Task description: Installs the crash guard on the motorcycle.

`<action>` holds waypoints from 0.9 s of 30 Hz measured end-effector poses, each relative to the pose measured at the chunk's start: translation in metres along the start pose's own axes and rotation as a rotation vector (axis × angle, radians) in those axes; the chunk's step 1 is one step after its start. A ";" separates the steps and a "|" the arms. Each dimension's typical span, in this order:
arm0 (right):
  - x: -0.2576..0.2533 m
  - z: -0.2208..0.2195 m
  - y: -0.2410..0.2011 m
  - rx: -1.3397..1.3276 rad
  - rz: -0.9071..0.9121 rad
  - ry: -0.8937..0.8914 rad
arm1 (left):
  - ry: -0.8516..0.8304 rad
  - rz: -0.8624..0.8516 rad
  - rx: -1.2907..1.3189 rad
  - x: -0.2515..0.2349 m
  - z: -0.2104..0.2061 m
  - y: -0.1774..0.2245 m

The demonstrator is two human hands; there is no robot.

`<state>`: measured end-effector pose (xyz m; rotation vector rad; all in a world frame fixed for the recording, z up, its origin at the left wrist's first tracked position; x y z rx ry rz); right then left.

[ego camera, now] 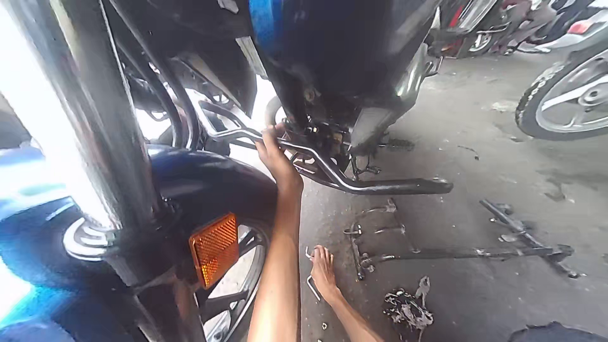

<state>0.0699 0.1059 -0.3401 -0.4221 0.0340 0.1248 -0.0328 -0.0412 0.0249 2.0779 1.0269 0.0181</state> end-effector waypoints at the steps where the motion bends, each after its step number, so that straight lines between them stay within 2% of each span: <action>1: -0.004 0.016 -0.004 -0.087 -0.073 0.069 | -0.002 -0.002 -0.006 -0.001 -0.002 0.000; 3: -0.006 0.049 -0.020 -0.303 -0.163 0.120 | -0.017 -0.028 -0.053 -0.001 0.005 0.001; 7: -0.023 0.144 -0.061 -0.758 -0.093 0.305 | -0.249 -0.101 -0.112 0.013 -0.003 0.007; 9: -0.036 0.192 -0.083 -0.936 -0.051 0.438 | -0.181 -0.056 -0.068 0.006 0.000 0.001; 12: -0.054 0.237 -0.110 -1.131 -0.029 0.542 | 0.009 -0.003 -0.082 -0.008 0.019 -0.010; 14: -0.063 0.257 -0.121 -1.197 0.012 0.634 | -0.035 -0.088 -0.105 -0.010 0.022 -0.012; 16: -0.071 0.282 -0.133 -1.298 0.059 0.743 | -0.099 -0.066 -0.061 0.003 0.004 0.002; 18: -0.076 0.295 -0.145 -1.394 0.067 0.835 | -0.023 -0.064 -0.068 0.017 -0.002 0.017; 19: -0.081 0.297 -0.150 -1.370 0.060 0.824 | -0.055 -0.120 -0.101 0.020 0.003 0.020; 20: -0.088 0.299 -0.153 -1.335 0.067 0.833 | -0.012 -0.117 -0.133 0.023 0.003 0.026; 22: -0.103 0.309 -0.155 -1.299 0.065 0.931 | 0.162 0.207 -0.194 0.029 -0.014 0.039; 23: -0.106 0.310 -0.154 -1.317 0.041 0.922 | 0.168 0.187 -0.181 0.026 -0.009 0.025; 25: -0.109 0.299 -0.152 -1.414 -0.012 0.799 | 0.070 0.003 -0.119 0.013 0.015 -0.007; 27: -0.113 0.295 -0.152 -1.424 -0.036 0.772 | 0.035 0.019 -0.106 0.011 0.021 -0.010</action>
Point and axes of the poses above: each hand's wrist, its own x-axis away from the middle knuckle, its own z-axis out of the back of the hand, y = z × x, the point moved 6 cm from there along -x, towards the middle knuckle, and after that the axes turned 3 degrees about x, right-handed, at the moved point
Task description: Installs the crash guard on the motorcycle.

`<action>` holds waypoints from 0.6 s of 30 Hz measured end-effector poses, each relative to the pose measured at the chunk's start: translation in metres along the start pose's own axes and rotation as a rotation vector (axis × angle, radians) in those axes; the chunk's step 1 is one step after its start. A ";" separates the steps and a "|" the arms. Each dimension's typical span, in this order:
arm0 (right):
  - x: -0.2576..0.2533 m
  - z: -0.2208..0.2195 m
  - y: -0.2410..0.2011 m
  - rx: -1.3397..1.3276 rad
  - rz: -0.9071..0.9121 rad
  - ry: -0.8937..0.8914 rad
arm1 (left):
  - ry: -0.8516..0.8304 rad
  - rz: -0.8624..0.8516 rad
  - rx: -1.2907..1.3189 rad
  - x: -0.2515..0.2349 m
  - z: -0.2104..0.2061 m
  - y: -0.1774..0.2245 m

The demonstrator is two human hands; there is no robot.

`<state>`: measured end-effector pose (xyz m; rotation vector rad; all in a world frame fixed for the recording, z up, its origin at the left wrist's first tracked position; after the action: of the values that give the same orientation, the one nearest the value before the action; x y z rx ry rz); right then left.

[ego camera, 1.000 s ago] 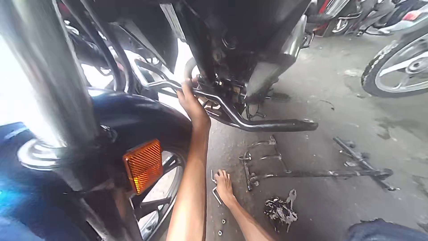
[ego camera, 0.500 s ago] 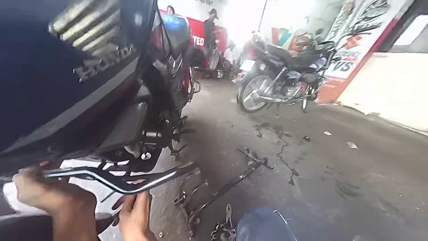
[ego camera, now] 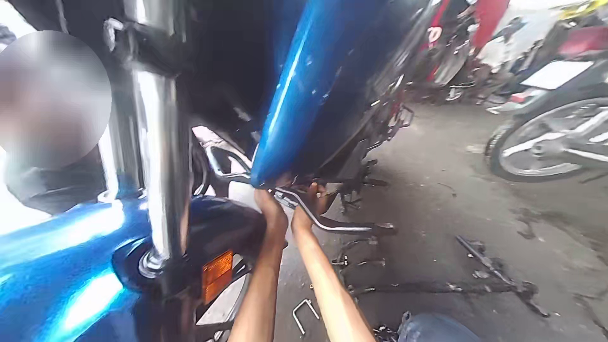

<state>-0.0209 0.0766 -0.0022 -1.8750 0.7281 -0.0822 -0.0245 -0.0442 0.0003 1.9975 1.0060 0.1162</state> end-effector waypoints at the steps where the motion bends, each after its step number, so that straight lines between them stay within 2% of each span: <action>1: -0.003 -0.001 -0.001 0.022 0.020 0.000 | -0.010 0.012 -0.006 0.001 -0.002 0.003; 4: -0.020 -0.008 -0.020 0.104 0.150 0.098 | -0.009 -0.008 -0.045 0.002 -0.014 0.021; 7: -0.030 -0.011 -0.020 0.215 -0.004 0.103 | 0.055 -0.008 -0.107 0.000 -0.017 0.030; 10: -0.038 -0.018 -0.010 0.501 -0.042 -0.058 | 0.076 -0.061 -0.164 -0.001 -0.021 0.036; 12: -0.041 -0.020 -0.021 0.624 -0.039 -0.150 | 0.073 -0.100 -0.179 0.001 -0.025 0.037; 15: -0.038 -0.022 -0.045 0.573 -0.074 -0.140 | 0.072 -0.137 -0.273 -0.002 -0.023 0.033; 18: -0.035 -0.022 -0.042 0.465 0.017 -0.130 | 0.069 -0.132 -0.267 -0.005 -0.020 0.029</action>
<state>-0.0393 0.0865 0.0528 -1.4160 0.5770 -0.1080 -0.0187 -0.0434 0.0358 1.6909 1.1024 0.2367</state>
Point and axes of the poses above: each hand's wrist, its own x-axis away from the middle knuckle, its own z-axis out of the back of the hand, y = z × x, the point moved 6 cm from there along -x, towards the middle knuckle, and after that the axes turned 3 degrees about x, right-handed, at the moved point
